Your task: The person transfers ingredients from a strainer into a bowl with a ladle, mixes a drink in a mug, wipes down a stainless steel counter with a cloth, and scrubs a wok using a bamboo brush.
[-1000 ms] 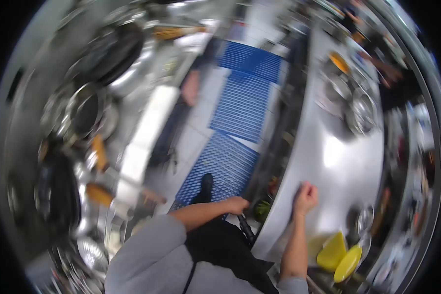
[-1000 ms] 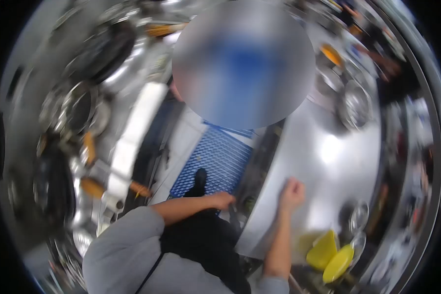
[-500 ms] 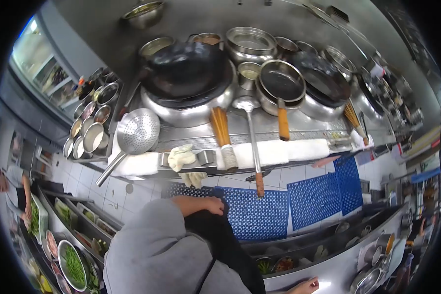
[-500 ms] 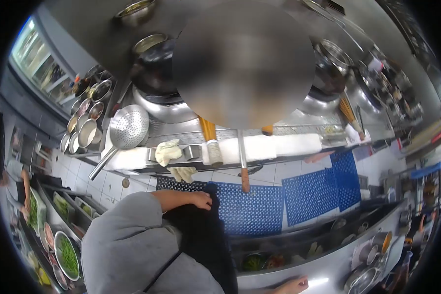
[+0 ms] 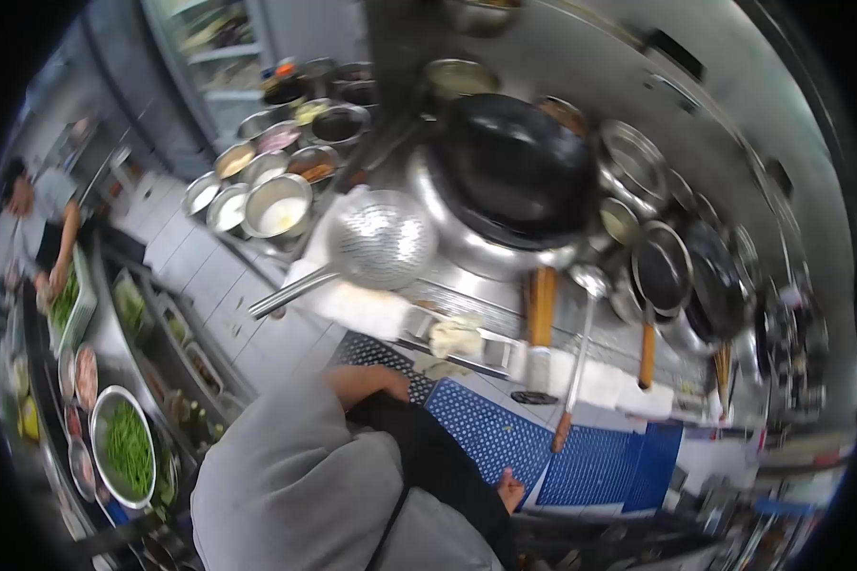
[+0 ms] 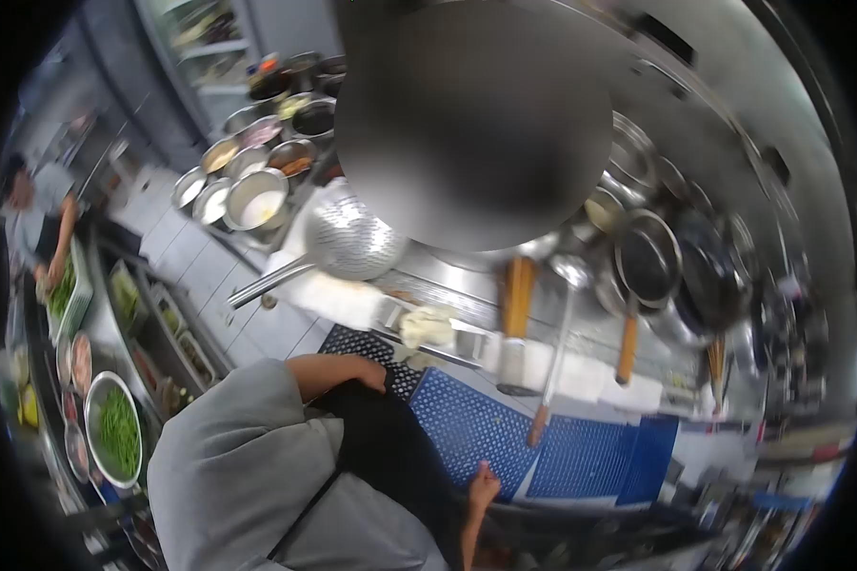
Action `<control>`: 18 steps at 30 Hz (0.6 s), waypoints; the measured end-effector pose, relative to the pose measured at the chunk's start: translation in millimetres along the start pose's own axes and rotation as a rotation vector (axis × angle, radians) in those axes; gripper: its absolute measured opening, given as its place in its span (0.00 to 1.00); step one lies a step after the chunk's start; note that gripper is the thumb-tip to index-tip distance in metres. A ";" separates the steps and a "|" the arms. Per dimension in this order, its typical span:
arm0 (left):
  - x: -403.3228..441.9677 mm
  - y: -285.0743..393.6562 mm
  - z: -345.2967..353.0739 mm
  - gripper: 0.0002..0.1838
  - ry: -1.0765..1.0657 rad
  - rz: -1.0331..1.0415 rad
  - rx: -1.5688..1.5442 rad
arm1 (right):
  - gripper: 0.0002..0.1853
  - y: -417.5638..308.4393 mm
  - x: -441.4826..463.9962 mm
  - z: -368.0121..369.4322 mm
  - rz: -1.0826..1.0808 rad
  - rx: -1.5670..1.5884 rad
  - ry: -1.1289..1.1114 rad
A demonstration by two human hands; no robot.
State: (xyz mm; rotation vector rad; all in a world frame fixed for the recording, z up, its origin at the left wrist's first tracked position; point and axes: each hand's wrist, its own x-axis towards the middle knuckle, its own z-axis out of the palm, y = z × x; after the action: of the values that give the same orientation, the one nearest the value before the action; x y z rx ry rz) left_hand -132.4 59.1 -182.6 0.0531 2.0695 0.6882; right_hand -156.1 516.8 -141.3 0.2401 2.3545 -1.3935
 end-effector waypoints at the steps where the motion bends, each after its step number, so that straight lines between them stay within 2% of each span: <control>1: -6.9 -12.5 0.8 0.32 0.029 -0.031 -0.054 | 0.28 7.2 2.2 17.5 0.024 -0.047 -0.018; 5: -52.9 -47.4 3.0 0.32 0.093 -0.078 -0.163 | 0.23 14.8 29.9 45.2 0.203 -0.167 -0.251; 6: -74.1 -51.9 9.9 0.30 0.190 -0.186 -0.217 | 0.22 11.9 37.9 46.2 0.239 -0.197 -0.304; 7: -82.0 -64.0 20.3 0.29 0.197 -0.208 -0.217 | 0.21 7.2 46.9 46.7 0.263 -0.228 -0.351; 8: -91.4 -72.6 33.3 0.26 0.189 -0.320 -0.322 | 0.20 2.0 58.1 48.1 0.280 -0.255 -0.385; 11: -173.7 -67.0 55.0 0.19 0.231 -0.412 -0.547 | 0.16 -15.8 98.1 49.9 0.301 -0.336 -0.475; 13: -166.3 -93.4 115.3 0.13 0.272 -0.588 -0.707 | 0.14 -32.8 128.2 52.7 0.284 -0.389 -0.528; 15: -172.0 -95.4 172.0 0.10 0.593 -0.670 -0.709 | 0.12 -52.5 155.0 63.5 0.246 -0.423 -0.571; 18: -208.9 -71.5 217.4 0.10 0.601 -0.806 -0.827 | 0.09 -81.5 182.4 92.2 0.183 -0.445 -0.632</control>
State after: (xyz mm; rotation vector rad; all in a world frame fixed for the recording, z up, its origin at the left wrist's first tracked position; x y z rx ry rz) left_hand 174.6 35.3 -148.6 -1.5137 1.9073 1.0353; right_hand -326.9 387.3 -191.1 -0.1006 1.9689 -0.6901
